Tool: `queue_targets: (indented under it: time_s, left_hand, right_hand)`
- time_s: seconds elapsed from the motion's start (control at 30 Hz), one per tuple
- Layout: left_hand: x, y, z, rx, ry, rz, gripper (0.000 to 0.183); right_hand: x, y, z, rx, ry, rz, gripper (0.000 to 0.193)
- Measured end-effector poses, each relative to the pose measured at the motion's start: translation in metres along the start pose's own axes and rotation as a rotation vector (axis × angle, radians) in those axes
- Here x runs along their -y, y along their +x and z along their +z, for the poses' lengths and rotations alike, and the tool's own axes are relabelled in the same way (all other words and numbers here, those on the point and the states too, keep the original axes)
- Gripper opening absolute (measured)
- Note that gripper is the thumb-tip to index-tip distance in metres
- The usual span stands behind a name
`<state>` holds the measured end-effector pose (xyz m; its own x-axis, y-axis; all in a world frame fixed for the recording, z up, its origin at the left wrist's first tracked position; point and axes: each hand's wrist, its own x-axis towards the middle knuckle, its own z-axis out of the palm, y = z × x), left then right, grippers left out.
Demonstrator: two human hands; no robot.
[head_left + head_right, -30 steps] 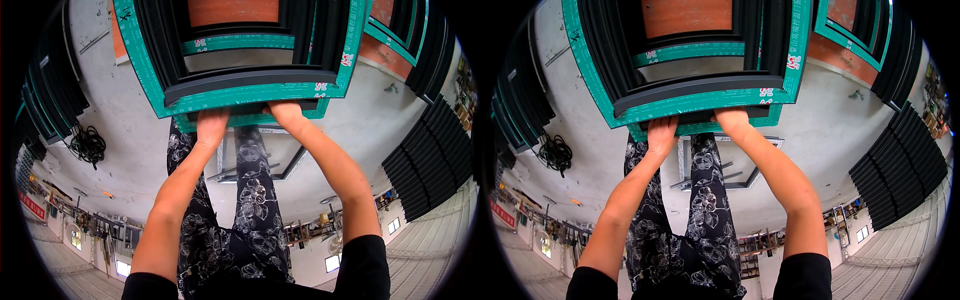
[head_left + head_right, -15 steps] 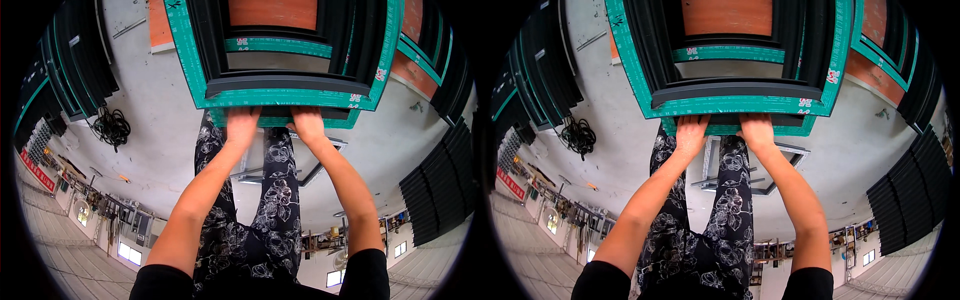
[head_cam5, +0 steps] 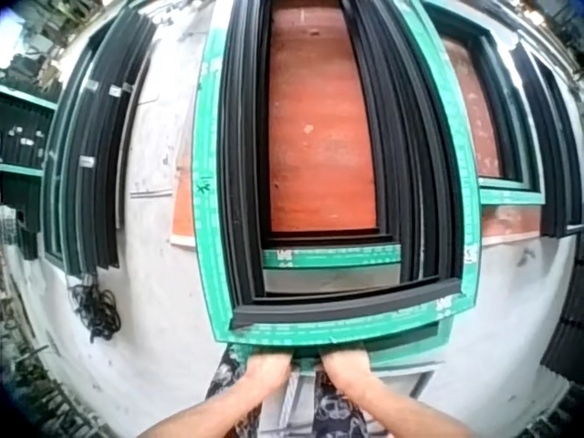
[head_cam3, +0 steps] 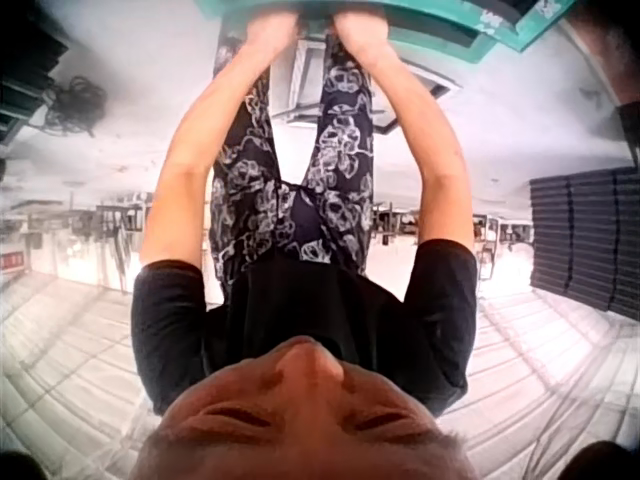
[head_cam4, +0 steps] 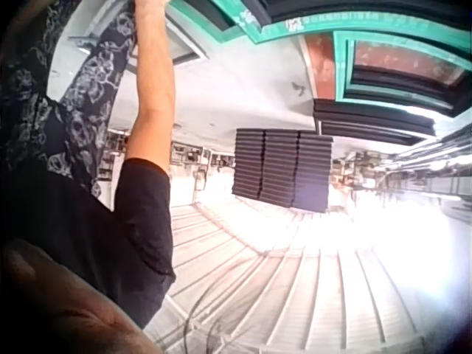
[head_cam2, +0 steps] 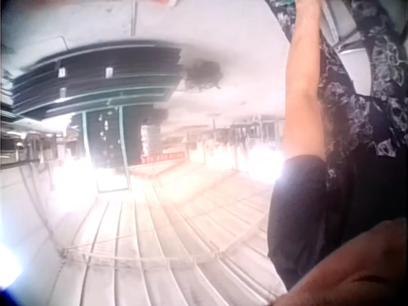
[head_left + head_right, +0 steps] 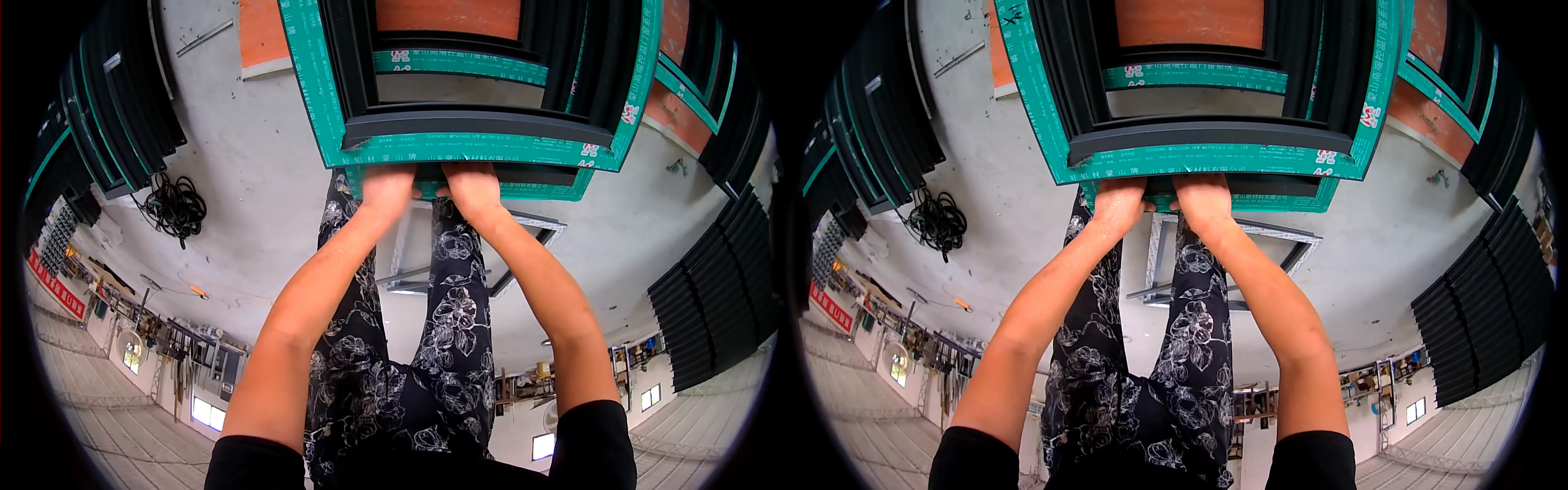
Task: The person assembles metal window frames by inserting rubber seals, cutting metal strips with a saw, and applying tape to the joints.
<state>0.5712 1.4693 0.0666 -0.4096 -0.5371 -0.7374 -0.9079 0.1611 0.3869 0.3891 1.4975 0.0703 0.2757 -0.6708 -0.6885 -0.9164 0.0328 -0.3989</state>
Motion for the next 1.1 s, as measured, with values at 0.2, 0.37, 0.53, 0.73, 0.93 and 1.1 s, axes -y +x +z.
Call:
queue_targets:
  time_s: [0.2, 0.37, 0.53, 0.73, 0.93, 1.1]
  left_hand:
    - [-0.010, -0.034, -0.006, -0.204, -0.009, -0.039, 0.047]
    - [0.012, -0.078, 0.001, -0.557, -0.334, -0.409, 0.024]
    - [0.035, -0.062, 0.031, -0.372, -0.937, -0.584, 0.047]
    - [0.033, -0.049, 0.072, -0.487, -1.322, -0.723, 0.032]
    - [0.037, -0.050, 0.065, -0.425, -1.525, -0.673, 0.028]
    - [0.042, -0.051, 0.065, -0.386, -1.498, -0.665, 0.026]
  right_hand:
    - [0.009, 0.014, 0.002, 0.079, 0.053, -0.012, 0.059]
    - [0.060, 0.033, 0.015, 0.005, 0.105, -0.123, 0.061]
    - [0.072, 0.043, 0.020, 0.085, 0.148, -0.128, 0.060]
    - [0.059, 0.058, 0.014, 0.167, 0.162, -0.227, 0.064]
    - [0.060, 0.060, 0.010, 0.219, 0.199, -0.150, 0.055]
    - [0.078, 0.056, 0.015, 0.267, 0.143, 0.039, 0.033]
